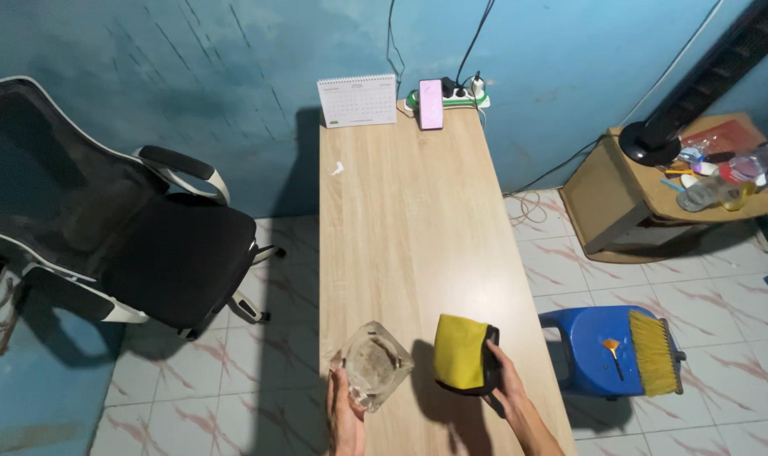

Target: The person wipes a black camera lens cap with a yellow cloth, then wipes a small white box with the same cloth. They place both items on a nearby shelf. Finally, they pick up a glass ashtray, scrape its contents into a yellow bag on the floor using a small orange scoop, and wipe the ashtray with the cloth.

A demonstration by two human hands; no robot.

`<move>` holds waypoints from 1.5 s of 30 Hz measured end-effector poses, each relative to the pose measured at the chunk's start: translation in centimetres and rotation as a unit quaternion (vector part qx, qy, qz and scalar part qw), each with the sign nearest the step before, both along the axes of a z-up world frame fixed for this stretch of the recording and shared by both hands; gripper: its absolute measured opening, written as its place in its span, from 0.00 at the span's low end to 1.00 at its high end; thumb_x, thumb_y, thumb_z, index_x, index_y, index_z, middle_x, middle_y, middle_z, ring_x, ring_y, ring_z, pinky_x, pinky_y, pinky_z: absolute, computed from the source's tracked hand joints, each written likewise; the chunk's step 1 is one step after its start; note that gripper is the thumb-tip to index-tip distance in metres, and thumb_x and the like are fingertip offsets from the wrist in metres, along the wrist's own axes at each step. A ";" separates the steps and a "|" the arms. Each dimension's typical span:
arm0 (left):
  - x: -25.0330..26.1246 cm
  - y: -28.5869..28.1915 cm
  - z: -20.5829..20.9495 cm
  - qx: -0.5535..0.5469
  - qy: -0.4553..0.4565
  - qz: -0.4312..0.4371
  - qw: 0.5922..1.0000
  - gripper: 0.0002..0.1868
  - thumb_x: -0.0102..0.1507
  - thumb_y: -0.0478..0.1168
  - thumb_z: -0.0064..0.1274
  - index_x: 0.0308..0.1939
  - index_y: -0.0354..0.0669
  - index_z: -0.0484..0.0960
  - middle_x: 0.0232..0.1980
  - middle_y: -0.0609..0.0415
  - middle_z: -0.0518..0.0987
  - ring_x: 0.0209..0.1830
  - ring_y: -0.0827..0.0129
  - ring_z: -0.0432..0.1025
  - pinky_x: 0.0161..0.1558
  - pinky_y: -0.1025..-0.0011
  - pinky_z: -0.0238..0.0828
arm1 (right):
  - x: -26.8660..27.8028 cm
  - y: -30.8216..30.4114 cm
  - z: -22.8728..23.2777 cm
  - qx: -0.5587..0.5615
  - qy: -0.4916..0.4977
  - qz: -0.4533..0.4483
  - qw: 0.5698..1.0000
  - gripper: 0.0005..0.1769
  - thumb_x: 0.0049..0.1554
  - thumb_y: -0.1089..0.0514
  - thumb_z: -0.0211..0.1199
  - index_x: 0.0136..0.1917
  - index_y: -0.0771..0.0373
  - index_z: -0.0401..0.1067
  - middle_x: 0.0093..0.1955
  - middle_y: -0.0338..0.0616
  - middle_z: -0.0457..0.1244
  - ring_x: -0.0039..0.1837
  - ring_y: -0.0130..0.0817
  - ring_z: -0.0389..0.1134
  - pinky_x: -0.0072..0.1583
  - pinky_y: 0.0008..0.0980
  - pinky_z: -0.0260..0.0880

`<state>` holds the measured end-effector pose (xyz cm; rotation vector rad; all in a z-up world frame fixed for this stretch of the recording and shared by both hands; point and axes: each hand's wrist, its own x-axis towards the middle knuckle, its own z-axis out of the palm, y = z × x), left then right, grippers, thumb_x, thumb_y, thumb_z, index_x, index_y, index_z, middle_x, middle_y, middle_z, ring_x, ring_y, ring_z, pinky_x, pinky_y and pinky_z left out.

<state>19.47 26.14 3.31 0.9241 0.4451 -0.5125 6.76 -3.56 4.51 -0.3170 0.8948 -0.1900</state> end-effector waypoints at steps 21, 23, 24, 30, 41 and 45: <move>-4.0 -10.8 13.4 0.375 -0.232 -0.209 0.873 0.69 0.41 0.63 0.74 0.75 0.36 0.54 0.68 0.37 0.72 0.66 0.55 0.71 0.63 0.64 0.70 | 0.5 6.4 10.8 -0.071 -0.068 0.134 0.986 0.30 0.61 0.38 0.51 0.62 0.64 0.68 0.53 0.42 0.68 0.54 0.33 0.70 0.55 0.38 0.73; -4.5 -11.1 14.1 0.374 -0.234 -0.205 0.874 0.69 0.39 0.61 0.75 0.74 0.35 0.54 0.65 0.38 0.75 0.64 0.56 0.73 0.62 0.64 0.72 | 0.2 6.6 8.5 -0.111 -0.058 0.145 0.981 0.29 0.64 0.36 0.51 0.59 0.66 0.66 0.46 0.41 0.64 0.47 0.31 0.67 0.48 0.37 0.71; -4.4 -11.2 14.3 0.388 -0.231 -0.204 0.869 0.70 0.40 0.60 0.77 0.74 0.34 0.52 0.65 0.39 0.74 0.65 0.56 0.72 0.62 0.64 0.70 | -0.1 6.9 7.3 -0.138 -0.066 0.149 0.977 0.29 0.65 0.36 0.51 0.58 0.66 0.67 0.45 0.40 0.62 0.46 0.29 0.64 0.46 0.34 0.67; -4.2 -11.1 14.2 0.221 -0.139 -0.211 0.942 0.58 0.44 0.58 0.72 0.73 0.41 0.63 0.59 0.44 0.79 0.60 0.59 0.76 0.62 0.64 0.72 | -2.7 9.0 3.7 -0.309 -0.051 0.205 0.928 0.35 0.64 0.33 0.43 0.57 0.67 0.72 0.39 0.37 0.62 0.40 0.26 0.59 0.41 0.27 0.60; -6.4 -9.6 9.5 -0.005 -0.135 -0.252 0.958 0.45 0.58 0.53 0.71 0.71 0.29 0.71 0.48 0.49 0.75 0.45 0.61 0.67 0.44 0.65 0.66 | 2.8 5.2 7.5 -0.573 -0.101 0.260 0.771 0.28 0.71 0.43 0.43 0.65 0.68 0.72 0.45 0.42 0.68 0.45 0.28 0.64 0.49 0.32 0.69; -6.4 -9.3 8.3 -0.063 -0.129 -0.161 0.976 0.49 0.54 0.54 0.71 0.72 0.35 0.67 0.57 0.49 0.76 0.54 0.63 0.72 0.51 0.64 0.72 | -0.7 8.2 10.1 -0.551 -0.129 0.248 0.786 0.33 0.69 0.48 0.42 0.82 0.64 0.54 0.65 0.53 0.62 0.57 0.42 0.59 0.57 0.38 0.62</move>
